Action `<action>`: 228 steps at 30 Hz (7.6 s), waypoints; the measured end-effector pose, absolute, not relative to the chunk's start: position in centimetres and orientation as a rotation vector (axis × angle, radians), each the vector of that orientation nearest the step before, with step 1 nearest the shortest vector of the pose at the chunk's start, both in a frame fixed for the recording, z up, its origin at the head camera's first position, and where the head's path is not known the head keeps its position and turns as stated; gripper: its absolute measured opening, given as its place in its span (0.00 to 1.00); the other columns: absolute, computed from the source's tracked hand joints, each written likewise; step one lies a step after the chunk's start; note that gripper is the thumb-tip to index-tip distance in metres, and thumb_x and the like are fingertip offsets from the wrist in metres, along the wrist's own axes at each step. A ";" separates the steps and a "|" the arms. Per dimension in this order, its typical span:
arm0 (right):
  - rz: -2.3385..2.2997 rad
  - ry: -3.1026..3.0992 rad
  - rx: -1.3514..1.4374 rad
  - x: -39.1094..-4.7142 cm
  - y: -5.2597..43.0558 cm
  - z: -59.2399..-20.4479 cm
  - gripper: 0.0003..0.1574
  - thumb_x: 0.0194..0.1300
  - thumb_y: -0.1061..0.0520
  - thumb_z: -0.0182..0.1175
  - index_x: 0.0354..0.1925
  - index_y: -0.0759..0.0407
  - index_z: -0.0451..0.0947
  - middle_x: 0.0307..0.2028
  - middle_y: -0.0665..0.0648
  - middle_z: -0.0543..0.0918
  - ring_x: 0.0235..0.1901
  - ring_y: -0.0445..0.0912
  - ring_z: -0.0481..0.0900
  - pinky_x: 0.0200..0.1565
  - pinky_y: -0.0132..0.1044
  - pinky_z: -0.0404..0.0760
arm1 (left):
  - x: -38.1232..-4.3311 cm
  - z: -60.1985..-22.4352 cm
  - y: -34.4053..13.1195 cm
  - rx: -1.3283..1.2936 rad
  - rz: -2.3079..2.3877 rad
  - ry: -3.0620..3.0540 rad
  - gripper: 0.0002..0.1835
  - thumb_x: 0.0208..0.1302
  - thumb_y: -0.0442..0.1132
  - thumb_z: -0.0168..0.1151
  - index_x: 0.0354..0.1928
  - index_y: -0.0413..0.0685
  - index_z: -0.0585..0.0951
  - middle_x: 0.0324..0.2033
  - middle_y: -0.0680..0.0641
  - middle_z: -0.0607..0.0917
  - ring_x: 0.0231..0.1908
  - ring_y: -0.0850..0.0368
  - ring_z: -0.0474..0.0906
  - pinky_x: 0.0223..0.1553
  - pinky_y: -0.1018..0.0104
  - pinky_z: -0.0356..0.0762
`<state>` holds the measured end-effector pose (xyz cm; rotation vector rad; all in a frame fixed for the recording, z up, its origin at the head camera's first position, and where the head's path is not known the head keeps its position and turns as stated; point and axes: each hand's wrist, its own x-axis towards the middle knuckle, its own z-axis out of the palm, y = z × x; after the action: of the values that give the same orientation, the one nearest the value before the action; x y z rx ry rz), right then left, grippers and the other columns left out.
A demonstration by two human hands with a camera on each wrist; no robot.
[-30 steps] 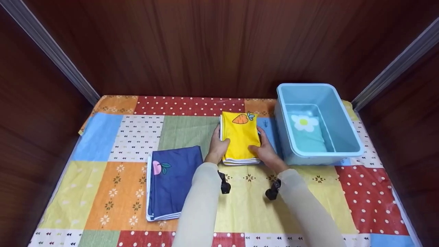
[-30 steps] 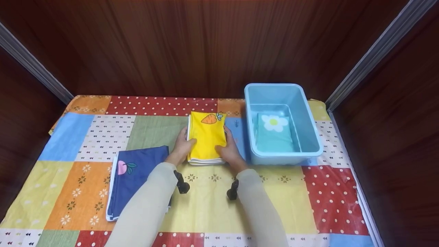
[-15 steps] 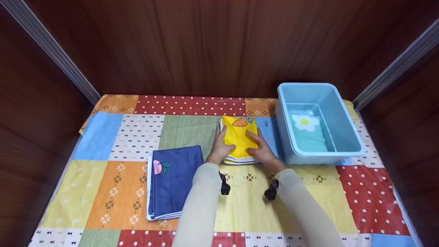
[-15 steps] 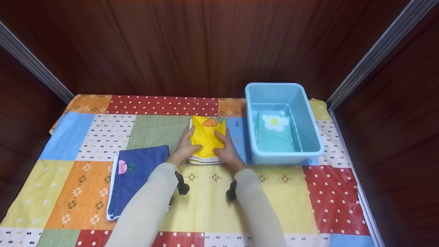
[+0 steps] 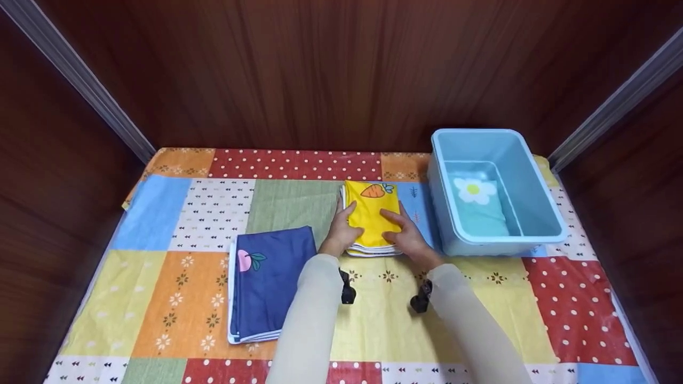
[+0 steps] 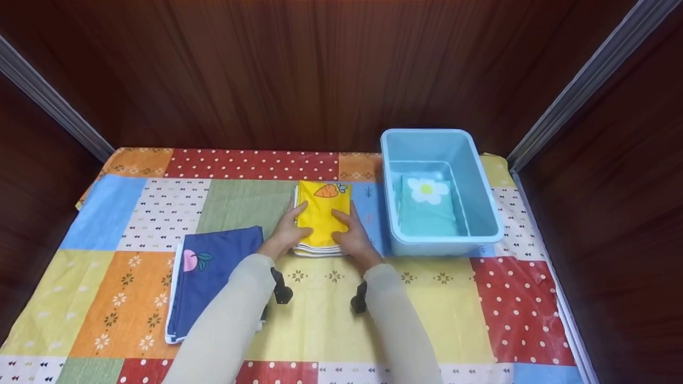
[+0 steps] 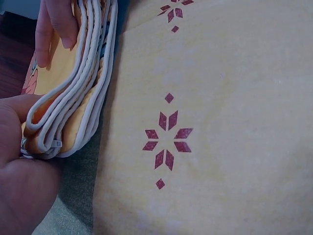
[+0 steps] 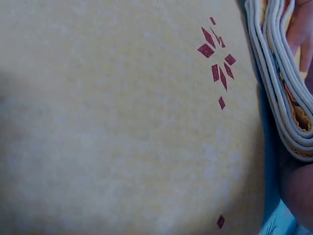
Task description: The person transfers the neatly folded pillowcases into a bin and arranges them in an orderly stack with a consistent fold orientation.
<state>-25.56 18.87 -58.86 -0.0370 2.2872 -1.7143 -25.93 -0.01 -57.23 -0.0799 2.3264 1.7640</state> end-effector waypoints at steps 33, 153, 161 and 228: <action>-1.778 2.295 -0.046 -25.9 18.7 -58.0 0.35 0.63 0.77 0.52 0.69 0.69 0.70 0.82 0.60 0.39 0.79 0.54 0.37 0.74 0.46 0.55 | -26.3 -57.1 -0.2 -0.142 1.874 2.223 0.41 0.60 0.19 0.61 0.77 0.40 0.63 0.81 0.44 0.48 0.68 0.47 0.64 0.49 0.67 0.76; -1.931 2.257 -0.185 -24.4 21.4 -44.9 0.36 0.68 0.74 0.53 0.73 0.66 0.66 0.82 0.55 0.41 0.79 0.47 0.43 0.56 0.22 0.69 | -25.3 -45.8 -0.6 0.213 2.187 1.990 0.42 0.66 0.23 0.61 0.79 0.39 0.55 0.81 0.47 0.47 0.73 0.49 0.63 0.59 0.63 0.78; -1.936 2.242 -0.178 -24.4 21.9 -44.0 0.36 0.69 0.74 0.52 0.73 0.66 0.65 0.82 0.55 0.38 0.79 0.49 0.41 0.58 0.22 0.69 | -25.3 -45.0 -0.2 0.194 2.177 2.006 0.42 0.66 0.24 0.62 0.79 0.41 0.56 0.80 0.47 0.49 0.70 0.49 0.67 0.57 0.63 0.79; -2.124 1.969 -0.058 -23.3 33.2 -40.0 0.36 0.72 0.67 0.58 0.75 0.52 0.67 0.82 0.52 0.39 0.51 0.44 0.78 0.47 0.26 0.82 | -26.1 -42.2 11.1 0.213 2.253 1.879 0.40 0.66 0.23 0.62 0.78 0.44 0.60 0.79 0.52 0.54 0.59 0.58 0.77 0.51 0.68 0.82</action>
<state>-23.28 33.20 -39.96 -0.0583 1.9687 -2.1240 -26.06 11.07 -42.20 0.2133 1.8791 2.2533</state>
